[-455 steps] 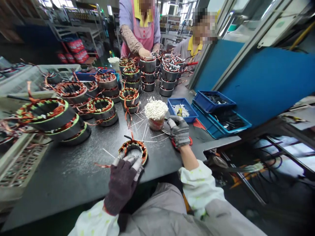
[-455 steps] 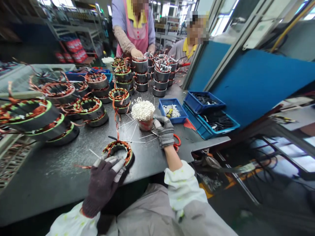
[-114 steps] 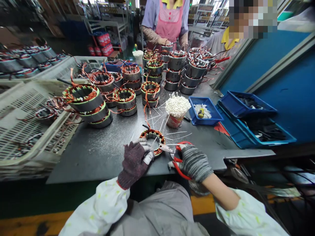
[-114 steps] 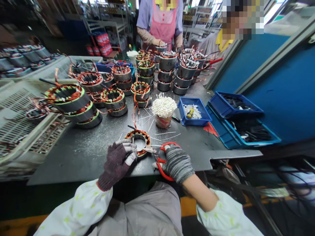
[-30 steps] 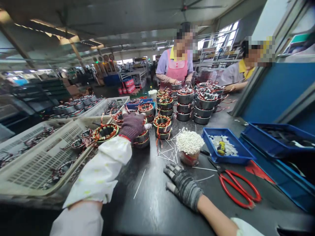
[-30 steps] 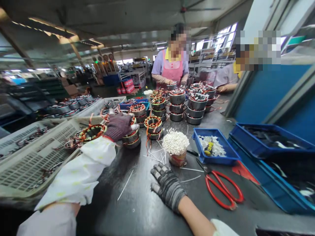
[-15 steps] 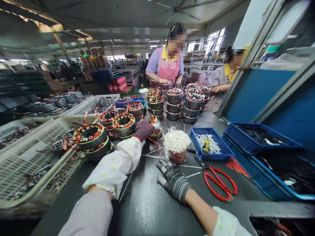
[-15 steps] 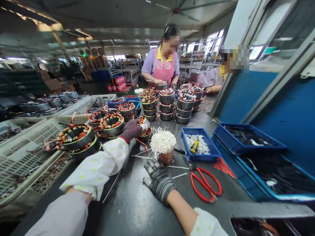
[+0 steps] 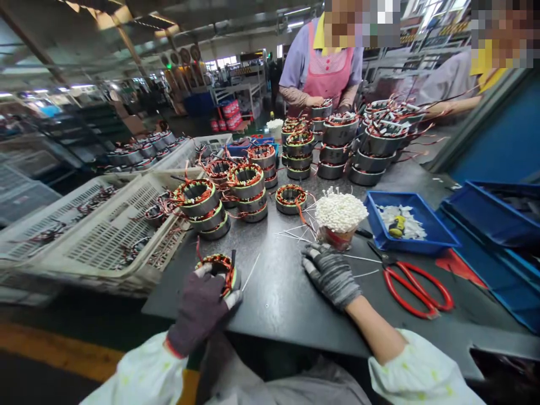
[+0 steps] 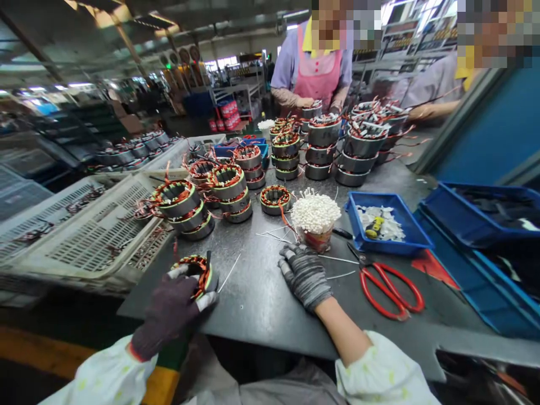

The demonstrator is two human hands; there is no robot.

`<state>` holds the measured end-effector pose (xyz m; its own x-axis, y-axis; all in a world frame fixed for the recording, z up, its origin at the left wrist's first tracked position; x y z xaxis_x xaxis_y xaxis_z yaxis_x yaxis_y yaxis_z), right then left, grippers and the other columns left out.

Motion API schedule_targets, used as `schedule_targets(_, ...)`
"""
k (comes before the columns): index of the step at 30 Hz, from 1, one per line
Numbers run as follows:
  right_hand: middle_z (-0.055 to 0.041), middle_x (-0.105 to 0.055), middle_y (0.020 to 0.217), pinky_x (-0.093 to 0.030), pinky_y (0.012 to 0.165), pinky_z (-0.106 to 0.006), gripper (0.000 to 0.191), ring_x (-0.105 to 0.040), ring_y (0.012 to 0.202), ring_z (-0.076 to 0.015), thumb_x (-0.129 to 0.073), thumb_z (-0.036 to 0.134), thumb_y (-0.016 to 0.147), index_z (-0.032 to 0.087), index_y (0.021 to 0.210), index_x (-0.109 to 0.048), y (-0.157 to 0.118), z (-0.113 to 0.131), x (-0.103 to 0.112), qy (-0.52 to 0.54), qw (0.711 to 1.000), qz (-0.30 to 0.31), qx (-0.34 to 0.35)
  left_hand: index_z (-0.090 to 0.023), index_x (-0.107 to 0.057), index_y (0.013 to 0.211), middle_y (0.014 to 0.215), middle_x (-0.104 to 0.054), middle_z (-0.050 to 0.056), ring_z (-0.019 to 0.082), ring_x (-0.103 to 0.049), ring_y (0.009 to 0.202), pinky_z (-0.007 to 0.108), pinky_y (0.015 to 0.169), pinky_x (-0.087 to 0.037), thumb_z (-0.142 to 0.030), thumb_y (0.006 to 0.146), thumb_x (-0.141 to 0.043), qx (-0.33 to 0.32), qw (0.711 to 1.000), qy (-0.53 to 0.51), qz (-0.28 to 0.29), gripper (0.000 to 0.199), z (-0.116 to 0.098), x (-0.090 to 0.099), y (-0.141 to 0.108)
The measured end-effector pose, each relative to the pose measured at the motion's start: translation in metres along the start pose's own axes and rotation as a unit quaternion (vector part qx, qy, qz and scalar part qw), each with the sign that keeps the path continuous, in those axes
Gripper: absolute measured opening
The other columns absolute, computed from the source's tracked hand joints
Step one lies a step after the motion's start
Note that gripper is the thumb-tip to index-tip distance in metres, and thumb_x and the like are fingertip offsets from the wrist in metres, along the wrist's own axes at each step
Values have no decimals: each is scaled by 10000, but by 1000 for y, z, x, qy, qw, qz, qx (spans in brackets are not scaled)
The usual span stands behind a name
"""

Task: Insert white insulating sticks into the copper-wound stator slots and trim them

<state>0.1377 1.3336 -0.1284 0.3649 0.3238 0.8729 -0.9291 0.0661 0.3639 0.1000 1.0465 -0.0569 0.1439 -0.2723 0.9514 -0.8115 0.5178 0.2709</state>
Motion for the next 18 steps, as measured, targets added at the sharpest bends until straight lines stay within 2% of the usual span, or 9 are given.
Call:
schedule_targets(3,-130,-749,1157,-503,1023,-454,356,-667,1059,-277,-460,308,981,174,1088,-772,4,0,12,13,999,-47,-12,-268,-694,802,804,-708,75,352,-660,1053,501,937,-514,-483,801,-703,-18,997,78,18,215,-24,-23,-6)
schedule_targets(7,-122,-734,1186,-524,1023,-464,376,-663,1106,-273,-432,296,981,187,1146,-752,0,-2,32,48,993,-109,-16,-199,-714,914,929,-723,134,343,-668,991,480,870,-509,-487,849,-662,-50,994,53,82,299,-82,-50,29)
schedule_targets(9,-108,-717,1233,-523,1046,-450,382,-655,1145,-262,-422,281,982,211,1182,-739,-8,-2,38,52,992,-111,-10,-182,-712,945,919,-727,137,338,-678,947,485,874,-501,-500,843,-674,-83,990,26,110,337,-114,-60,49)
schedule_targets(12,-100,-696,1288,-493,1103,-424,406,-632,1214,-255,-394,234,988,231,1226,-722,-26,-3,43,20,995,-95,-15,-188,-713,949,924,-736,145,341,-689,933,485,891,-506,-475,828,-701,-130,987,3,96,312,-147,-62,64)
schedule_targets(14,-105,-698,1288,-498,1101,-435,424,-631,1224,-258,-385,202,979,228,1253,-707,-40,-5,48,-6,993,-118,-18,-204,-717,968,990,-744,155,370,-680,1024,490,914,-522,-457,810,-717,-151,986,-36,62,299,-152,-56,63)
schedule_targets(16,-111,-702,1287,-535,1053,-440,440,-645,1205,-254,-400,172,958,217,1296,-678,-52,0,53,-22,988,-151,16,-231,-711,1071,1102,-746,131,361,-658,1132,476,947,-542,-420,825,-689,-168,979,-117,9,311,-142,-47,58)
schedule_targets(18,-109,-678,1344,-557,1016,-427,480,-642,1213,-241,-420,150,946,224,1378,-617,-57,13,49,-36,985,-149,77,-270,-648,1262,1223,-725,79,270,-661,1168,425,982,-551,-281,916,-518,-198,960,-192,-54,370,-123,-36,48)
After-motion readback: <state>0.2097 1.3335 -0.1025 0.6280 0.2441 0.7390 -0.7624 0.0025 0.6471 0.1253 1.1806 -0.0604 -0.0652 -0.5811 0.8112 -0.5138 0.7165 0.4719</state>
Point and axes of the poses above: each hand's wrist, its own y-axis towards the middle knuckle, its own x-axis out of the back of the hand, z = x × y, the point moved 9 cm from there along y, towards the middle knuckle
